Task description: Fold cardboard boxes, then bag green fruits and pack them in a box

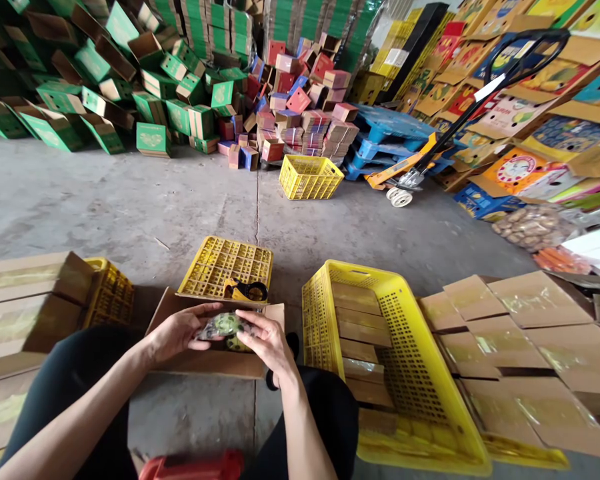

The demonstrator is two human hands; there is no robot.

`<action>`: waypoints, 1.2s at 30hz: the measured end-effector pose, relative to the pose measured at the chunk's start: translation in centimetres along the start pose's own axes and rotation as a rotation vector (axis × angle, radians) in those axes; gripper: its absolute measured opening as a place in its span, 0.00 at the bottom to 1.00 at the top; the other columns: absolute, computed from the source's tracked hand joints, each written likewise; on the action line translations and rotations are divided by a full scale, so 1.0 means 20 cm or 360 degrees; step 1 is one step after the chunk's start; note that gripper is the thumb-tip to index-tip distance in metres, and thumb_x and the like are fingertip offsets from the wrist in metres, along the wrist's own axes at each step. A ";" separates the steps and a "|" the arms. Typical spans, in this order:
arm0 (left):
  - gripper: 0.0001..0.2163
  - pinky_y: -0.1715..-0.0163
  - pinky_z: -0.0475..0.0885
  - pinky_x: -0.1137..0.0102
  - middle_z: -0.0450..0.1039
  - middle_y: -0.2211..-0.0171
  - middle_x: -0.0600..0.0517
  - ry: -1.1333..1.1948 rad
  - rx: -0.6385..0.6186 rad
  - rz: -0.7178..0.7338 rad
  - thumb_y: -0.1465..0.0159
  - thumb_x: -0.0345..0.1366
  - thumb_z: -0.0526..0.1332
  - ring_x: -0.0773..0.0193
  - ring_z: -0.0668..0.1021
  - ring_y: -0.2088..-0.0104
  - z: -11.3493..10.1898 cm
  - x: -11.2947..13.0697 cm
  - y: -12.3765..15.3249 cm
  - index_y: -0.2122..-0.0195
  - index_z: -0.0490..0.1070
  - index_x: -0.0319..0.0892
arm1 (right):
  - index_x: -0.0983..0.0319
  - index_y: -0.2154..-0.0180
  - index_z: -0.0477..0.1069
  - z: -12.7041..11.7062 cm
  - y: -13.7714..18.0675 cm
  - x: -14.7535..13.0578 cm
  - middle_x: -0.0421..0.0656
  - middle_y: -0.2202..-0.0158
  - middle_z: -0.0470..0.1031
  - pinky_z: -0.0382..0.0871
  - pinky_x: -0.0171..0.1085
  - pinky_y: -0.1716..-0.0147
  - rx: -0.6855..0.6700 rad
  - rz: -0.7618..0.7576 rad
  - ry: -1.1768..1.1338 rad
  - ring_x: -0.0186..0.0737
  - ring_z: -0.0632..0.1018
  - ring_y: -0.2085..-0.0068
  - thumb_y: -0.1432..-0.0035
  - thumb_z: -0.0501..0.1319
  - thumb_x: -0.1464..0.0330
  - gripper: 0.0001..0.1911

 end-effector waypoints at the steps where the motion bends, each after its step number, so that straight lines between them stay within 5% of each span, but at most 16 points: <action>1: 0.28 0.60 0.80 0.64 0.76 0.41 0.38 0.0002 0.0024 -0.0025 0.38 0.38 0.69 0.46 0.84 0.51 0.00 -0.01 -0.01 0.36 0.70 0.43 | 0.54 0.48 0.82 0.01 0.00 0.00 0.47 0.40 0.78 0.72 0.52 0.37 -0.0015 -0.0009 0.0013 0.52 0.80 0.41 0.49 0.78 0.56 0.26; 4: 0.25 0.63 0.78 0.68 0.81 0.53 0.41 -0.0079 0.0063 0.0044 0.38 0.47 0.72 0.57 0.84 0.61 0.03 -0.01 -0.02 0.43 0.76 0.40 | 0.54 0.48 0.82 0.03 0.00 0.01 0.48 0.35 0.74 0.71 0.52 0.36 -0.0060 -0.0043 0.0086 0.54 0.76 0.36 0.47 0.76 0.56 0.25; 9: 0.22 0.63 0.75 0.70 0.81 0.61 0.47 -0.0180 0.0140 0.0286 0.45 0.40 0.79 0.65 0.81 0.67 0.04 0.01 -0.02 0.52 0.80 0.39 | 0.54 0.43 0.79 -0.03 -0.03 0.01 0.48 0.35 0.74 0.68 0.54 0.34 0.0094 -0.0143 0.0247 0.54 0.72 0.33 0.41 0.70 0.52 0.27; 14: 0.22 0.61 0.73 0.69 0.80 0.62 0.50 -0.0307 0.0225 0.0419 0.48 0.38 0.80 0.64 0.80 0.65 0.02 0.03 -0.01 0.53 0.79 0.41 | 0.57 0.44 0.79 -0.11 -0.04 0.08 0.52 0.44 0.81 0.82 0.49 0.54 0.0324 0.0037 0.0142 0.54 0.83 0.48 0.39 0.67 0.47 0.29; 18: 0.23 0.58 0.73 0.68 0.81 0.60 0.49 -0.0502 0.0183 0.0450 0.49 0.37 0.80 0.62 0.80 0.62 0.04 0.03 -0.02 0.54 0.78 0.41 | 0.59 0.48 0.80 -0.08 -0.05 0.14 0.47 0.55 0.83 0.79 0.42 0.55 0.0249 0.0025 0.0289 0.48 0.83 0.53 0.42 0.71 0.52 0.25; 22: 0.34 0.52 0.74 0.63 0.80 0.49 0.44 -0.0657 0.0129 0.0459 0.49 0.41 0.80 0.53 0.80 0.51 0.07 0.03 -0.03 0.41 0.74 0.44 | 0.61 0.59 0.81 -0.04 -0.06 0.17 0.44 0.62 0.82 0.77 0.39 0.58 0.0207 -0.0080 0.0412 0.42 0.82 0.61 0.39 0.68 0.53 0.18; 29: 0.26 0.55 0.74 0.62 0.83 0.55 0.43 -0.1167 0.0274 0.0444 0.44 0.48 0.75 0.50 0.82 0.56 0.05 0.05 -0.03 0.48 0.81 0.38 | 0.59 0.59 0.81 -0.03 -0.07 0.16 0.44 0.61 0.83 0.76 0.38 0.57 0.0230 -0.0114 0.0416 0.43 0.83 0.59 0.37 0.66 0.53 0.17; 32: 0.20 0.53 0.74 0.63 0.84 0.55 0.46 -0.1339 0.0318 0.0566 0.42 0.44 0.73 0.50 0.82 0.55 0.02 0.09 -0.03 0.50 0.81 0.41 | 0.58 0.58 0.81 -0.04 -0.08 0.16 0.45 0.59 0.84 0.78 0.41 0.53 0.0223 -0.0097 0.0418 0.46 0.84 0.55 0.36 0.64 0.50 0.19; 36: 0.16 0.47 0.72 0.62 0.83 0.53 0.49 -0.1843 0.0694 0.0648 0.42 0.34 0.70 0.49 0.81 0.50 -0.09 0.12 0.00 0.51 0.82 0.48 | 0.58 0.53 0.80 -0.09 -0.08 0.16 0.48 0.54 0.84 0.78 0.46 0.47 0.0271 -0.0097 0.0812 0.49 0.84 0.52 0.31 0.60 0.56 0.17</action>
Point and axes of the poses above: each hand's wrist, its own y-axis away from the middle knuckle, its own z-axis out of the palm, x = y × z, the point moved 5 cm from there along -y, towards the middle knuckle
